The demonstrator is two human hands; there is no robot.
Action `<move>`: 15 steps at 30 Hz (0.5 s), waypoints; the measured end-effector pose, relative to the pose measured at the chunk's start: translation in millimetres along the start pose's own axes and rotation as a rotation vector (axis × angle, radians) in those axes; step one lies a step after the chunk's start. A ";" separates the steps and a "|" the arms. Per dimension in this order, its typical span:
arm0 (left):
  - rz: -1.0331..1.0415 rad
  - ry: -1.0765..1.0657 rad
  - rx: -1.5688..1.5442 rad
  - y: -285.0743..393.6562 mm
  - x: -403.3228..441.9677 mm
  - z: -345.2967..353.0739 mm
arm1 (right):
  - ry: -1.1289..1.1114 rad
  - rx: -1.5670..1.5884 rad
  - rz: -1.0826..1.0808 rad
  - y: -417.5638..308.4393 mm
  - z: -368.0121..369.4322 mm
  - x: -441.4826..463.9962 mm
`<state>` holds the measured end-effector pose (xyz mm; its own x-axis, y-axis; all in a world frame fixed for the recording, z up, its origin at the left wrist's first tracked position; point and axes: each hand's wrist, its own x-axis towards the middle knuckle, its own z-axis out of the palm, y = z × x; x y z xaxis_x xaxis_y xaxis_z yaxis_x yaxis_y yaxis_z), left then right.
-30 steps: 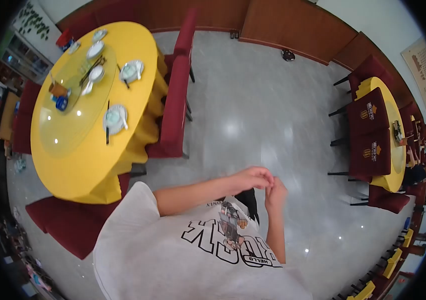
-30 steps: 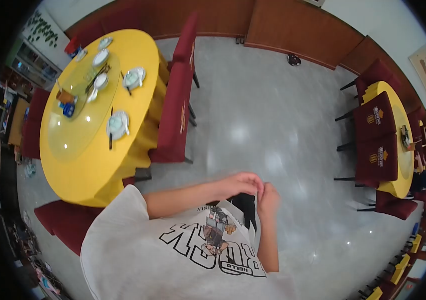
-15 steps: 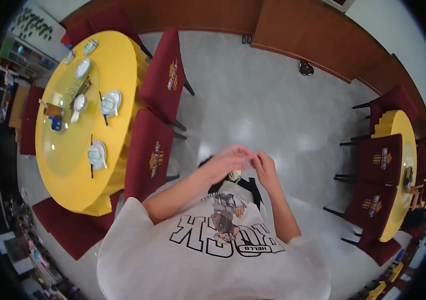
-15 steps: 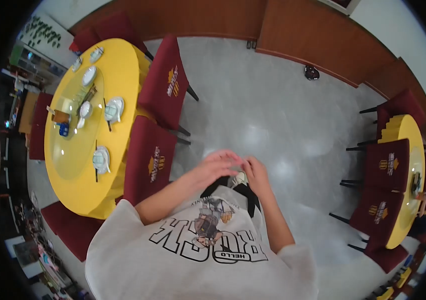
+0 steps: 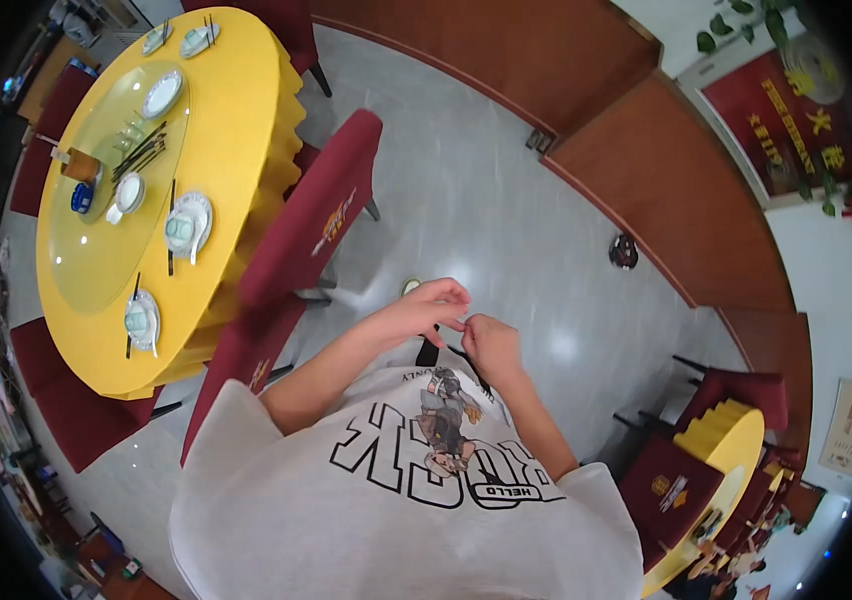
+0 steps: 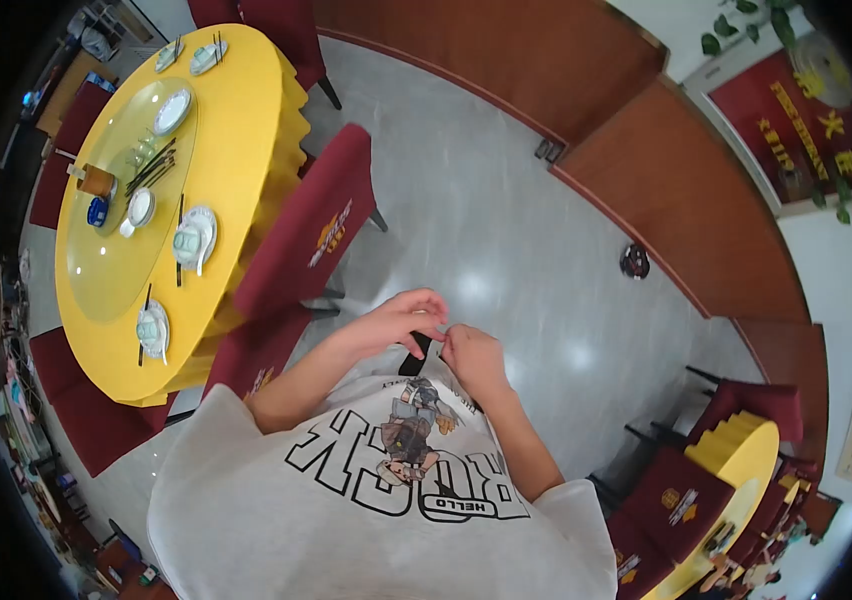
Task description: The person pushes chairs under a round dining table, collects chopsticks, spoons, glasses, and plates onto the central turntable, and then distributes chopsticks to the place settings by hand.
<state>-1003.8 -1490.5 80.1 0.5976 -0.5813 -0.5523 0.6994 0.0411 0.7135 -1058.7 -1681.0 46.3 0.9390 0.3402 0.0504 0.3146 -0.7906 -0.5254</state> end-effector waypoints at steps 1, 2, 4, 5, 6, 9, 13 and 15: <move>0.013 -0.039 0.051 17.6 24.1 -5.3 | -0.006 0.003 -0.009 12.7 -8.8 22.8; 0.017 -0.077 0.098 31.3 44.1 -7.1 | 0.009 -0.049 0.022 25.2 -18.8 43.4; 0.028 -0.082 0.107 65.6 82.7 -5.8 | 0.062 -0.062 0.050 44.2 -43.7 80.4; 0.053 -0.094 0.128 86.1 101.3 -7.8 | 0.068 -0.052 0.035 57.1 -50.0 99.3; 0.062 -0.074 0.134 103.6 117.9 -9.3 | 0.110 -0.029 0.071 70.8 -54.1 116.0; 0.101 -0.047 0.069 138.3 161.6 -20.6 | 0.117 0.028 0.121 109.0 -69.7 171.2; 0.110 0.109 -0.224 168.7 221.3 -55.6 | 0.014 0.310 0.178 163.8 -80.7 259.8; 0.138 0.208 -0.476 189.3 244.9 -78.2 | -0.067 0.534 0.175 175.8 -86.9 319.8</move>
<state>-694.4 -1561.6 46.1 0.7276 -0.3731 -0.5757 0.6806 0.4980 0.5374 -691.1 -1755.4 43.8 0.9544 0.2729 -0.1208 0.0252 -0.4769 -0.8786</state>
